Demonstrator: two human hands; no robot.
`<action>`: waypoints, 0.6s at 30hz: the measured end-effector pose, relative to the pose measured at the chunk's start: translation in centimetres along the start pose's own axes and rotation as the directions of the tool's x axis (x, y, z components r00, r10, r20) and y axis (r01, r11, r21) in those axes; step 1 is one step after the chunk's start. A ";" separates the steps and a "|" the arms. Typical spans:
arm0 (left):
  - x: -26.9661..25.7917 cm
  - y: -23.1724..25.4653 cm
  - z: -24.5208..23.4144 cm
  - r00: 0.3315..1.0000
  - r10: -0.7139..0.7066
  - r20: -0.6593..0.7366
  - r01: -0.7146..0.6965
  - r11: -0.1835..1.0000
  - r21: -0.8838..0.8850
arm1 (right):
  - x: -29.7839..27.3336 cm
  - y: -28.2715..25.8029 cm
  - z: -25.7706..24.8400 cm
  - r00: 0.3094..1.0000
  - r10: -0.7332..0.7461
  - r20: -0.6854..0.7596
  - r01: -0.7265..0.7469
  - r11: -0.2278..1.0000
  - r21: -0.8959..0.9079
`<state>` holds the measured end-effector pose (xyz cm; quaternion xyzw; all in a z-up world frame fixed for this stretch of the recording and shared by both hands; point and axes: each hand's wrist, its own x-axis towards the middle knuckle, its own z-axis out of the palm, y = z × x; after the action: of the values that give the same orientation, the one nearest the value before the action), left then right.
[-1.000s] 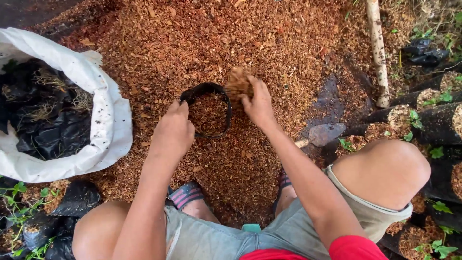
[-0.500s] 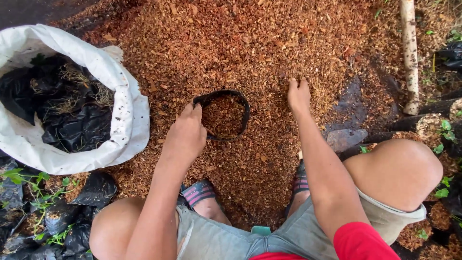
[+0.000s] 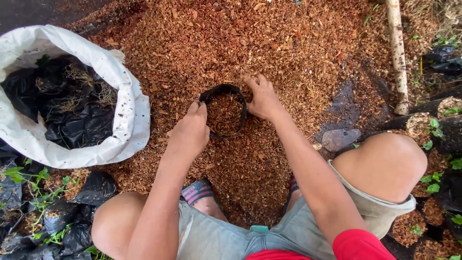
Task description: The person plants small green seedlings into a pile of brown wood chips using their hands. They also fill black plastic nursery bags with the wood chips and place seedlings inside them.
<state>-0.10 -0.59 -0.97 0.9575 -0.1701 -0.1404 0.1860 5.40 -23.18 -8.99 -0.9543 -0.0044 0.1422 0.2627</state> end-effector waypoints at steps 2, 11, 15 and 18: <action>0.1 -0.4 0.6 1.000 0.012 -0.006 -0.012 1.000 -0.002 | -1.2 -0.2 -0.1 1.000 -0.001 0.015 0.001 1.000 0.009; 0.5 -0.3 1.4 1.000 -0.006 0.006 0.005 1.000 0.008 | -3.6 3.3 4.0 0.998 0.032 0.051 -0.033 0.999 0.020; 0.2 -0.3 1.9 1.000 -0.023 0.017 0.024 0.998 -0.058 | -5.4 4.6 5.4 0.995 0.057 0.077 -0.059 0.998 0.025; -0.4 0.4 1.0 0.999 -0.047 0.026 0.049 0.995 -0.086 | -3.6 9.1 9.1 0.995 0.068 0.073 -0.074 0.993 0.087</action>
<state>-0.88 -1.10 -1.65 0.9506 -0.1429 -0.1633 0.2218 -1.18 -26.77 -20.04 -0.9355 0.0266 0.1848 0.2998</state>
